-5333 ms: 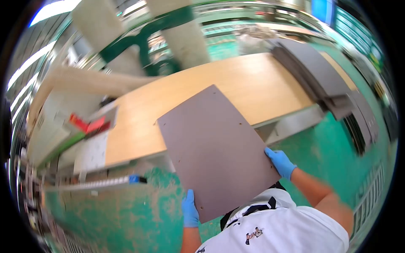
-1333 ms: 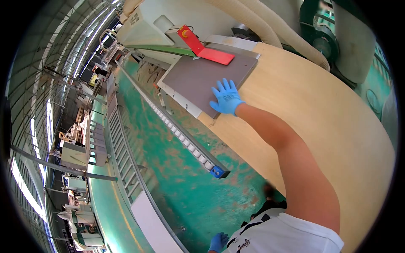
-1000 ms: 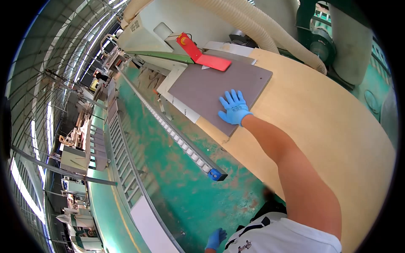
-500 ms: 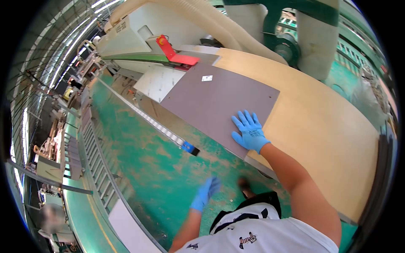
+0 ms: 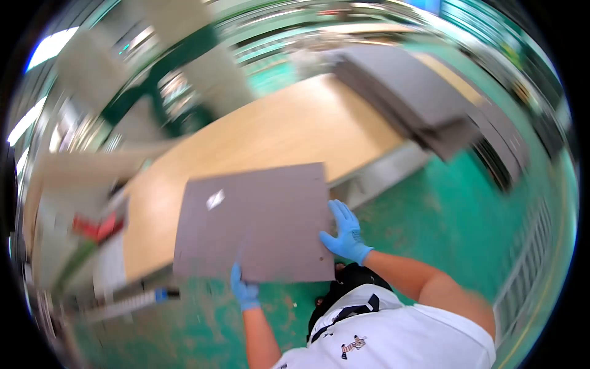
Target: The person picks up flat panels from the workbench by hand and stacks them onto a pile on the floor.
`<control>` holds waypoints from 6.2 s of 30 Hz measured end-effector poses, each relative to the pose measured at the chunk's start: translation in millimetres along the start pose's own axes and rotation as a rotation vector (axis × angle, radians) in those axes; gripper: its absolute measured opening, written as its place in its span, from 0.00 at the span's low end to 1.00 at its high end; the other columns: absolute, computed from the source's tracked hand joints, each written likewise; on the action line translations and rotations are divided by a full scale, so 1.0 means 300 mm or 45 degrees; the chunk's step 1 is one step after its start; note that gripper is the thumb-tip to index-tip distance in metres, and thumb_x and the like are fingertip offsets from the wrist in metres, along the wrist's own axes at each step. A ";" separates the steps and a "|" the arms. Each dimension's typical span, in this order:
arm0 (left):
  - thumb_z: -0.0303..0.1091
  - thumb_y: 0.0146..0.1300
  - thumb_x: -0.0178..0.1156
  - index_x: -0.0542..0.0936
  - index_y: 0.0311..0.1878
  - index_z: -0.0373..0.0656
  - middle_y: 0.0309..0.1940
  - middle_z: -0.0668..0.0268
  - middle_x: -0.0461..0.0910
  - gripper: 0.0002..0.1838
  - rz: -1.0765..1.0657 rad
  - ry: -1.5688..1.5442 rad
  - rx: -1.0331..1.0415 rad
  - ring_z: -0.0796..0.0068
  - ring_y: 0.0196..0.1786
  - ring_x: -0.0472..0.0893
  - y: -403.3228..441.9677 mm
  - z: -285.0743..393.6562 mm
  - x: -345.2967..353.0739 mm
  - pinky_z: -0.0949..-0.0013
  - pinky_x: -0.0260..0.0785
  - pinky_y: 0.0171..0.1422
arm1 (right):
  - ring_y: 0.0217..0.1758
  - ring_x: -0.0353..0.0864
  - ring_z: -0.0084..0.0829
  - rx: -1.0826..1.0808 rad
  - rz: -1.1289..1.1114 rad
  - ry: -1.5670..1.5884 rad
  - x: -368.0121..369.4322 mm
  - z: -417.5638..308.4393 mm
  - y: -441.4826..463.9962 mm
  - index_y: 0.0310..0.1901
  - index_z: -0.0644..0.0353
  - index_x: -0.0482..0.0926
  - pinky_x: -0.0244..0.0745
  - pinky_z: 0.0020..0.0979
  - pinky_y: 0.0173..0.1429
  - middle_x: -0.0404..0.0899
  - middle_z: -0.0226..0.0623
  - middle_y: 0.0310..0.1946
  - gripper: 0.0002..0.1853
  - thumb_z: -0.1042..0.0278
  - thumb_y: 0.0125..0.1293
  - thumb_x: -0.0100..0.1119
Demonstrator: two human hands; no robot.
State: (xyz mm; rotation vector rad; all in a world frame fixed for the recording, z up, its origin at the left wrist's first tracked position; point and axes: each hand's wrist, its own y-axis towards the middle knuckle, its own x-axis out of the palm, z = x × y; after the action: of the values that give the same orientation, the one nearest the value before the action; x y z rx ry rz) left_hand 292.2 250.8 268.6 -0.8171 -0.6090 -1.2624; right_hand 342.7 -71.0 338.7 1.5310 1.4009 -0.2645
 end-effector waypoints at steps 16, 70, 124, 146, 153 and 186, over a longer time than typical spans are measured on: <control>0.48 0.65 0.59 0.64 0.72 0.40 0.69 0.59 0.67 0.36 -0.240 0.274 -0.524 0.58 0.70 0.65 -0.634 -1.000 0.308 0.51 0.52 0.76 | 0.30 0.78 0.27 1.334 0.160 0.981 -0.808 0.649 -0.572 0.31 0.61 0.81 0.73 0.32 0.39 0.81 0.34 0.27 0.28 0.37 0.61 0.65; 0.40 0.58 0.67 0.67 0.69 0.47 0.64 0.61 0.73 0.35 -0.483 0.656 -2.318 0.58 0.67 0.72 -0.763 -5.062 3.158 0.48 0.63 0.71 | 0.60 0.79 0.42 1.783 1.887 1.538 -3.540 3.330 -2.330 0.66 0.64 0.67 0.75 0.45 0.64 0.76 0.44 0.59 0.30 0.62 0.64 0.63; 0.34 0.67 0.60 0.77 0.57 0.35 0.56 0.56 0.79 0.19 -0.073 0.784 -1.033 0.62 0.58 0.80 0.702 -6.196 3.684 0.54 0.72 0.65 | 0.62 0.76 0.40 2.640 0.887 1.454 -3.627 5.582 -2.689 0.64 0.70 0.67 0.70 0.43 0.69 0.75 0.45 0.60 0.30 0.62 0.67 0.65; 0.39 0.68 0.60 0.75 0.50 0.39 0.37 0.56 0.81 0.15 0.161 1.138 -0.026 0.64 0.24 0.80 0.721 -5.797 3.869 0.66 0.76 0.22 | 0.52 0.82 0.37 2.537 0.780 1.642 -3.011 6.042 -2.118 0.57 0.76 0.72 0.81 0.39 0.52 0.81 0.48 0.51 0.31 0.61 0.61 0.72; 0.34 0.66 0.63 0.72 0.63 0.36 0.50 0.55 0.78 0.24 -0.085 1.374 0.092 0.68 0.35 0.81 0.712 -5.760 3.646 0.68 0.79 0.32 | 0.53 0.81 0.40 2.618 0.566 1.247 -2.901 6.083 -2.086 0.59 0.76 0.69 0.77 0.40 0.57 0.81 0.50 0.50 0.39 0.51 0.59 0.73; 0.37 0.69 0.56 0.64 0.71 0.35 0.64 0.55 0.73 0.30 0.115 0.693 -0.656 0.61 0.64 0.74 0.424 -5.746 3.600 0.54 0.67 0.70 | 0.55 0.77 0.32 2.156 0.275 1.272 -3.318 6.066 -1.812 0.66 0.65 0.68 0.77 0.36 0.55 0.75 0.40 0.56 0.30 0.54 0.70 0.58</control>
State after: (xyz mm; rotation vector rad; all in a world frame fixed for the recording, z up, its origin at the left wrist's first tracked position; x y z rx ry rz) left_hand 584.4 -1757.9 85.2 -0.8528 0.2002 -1.5011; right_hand 385.8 -2172.7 -83.9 3.5286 1.7256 -0.7087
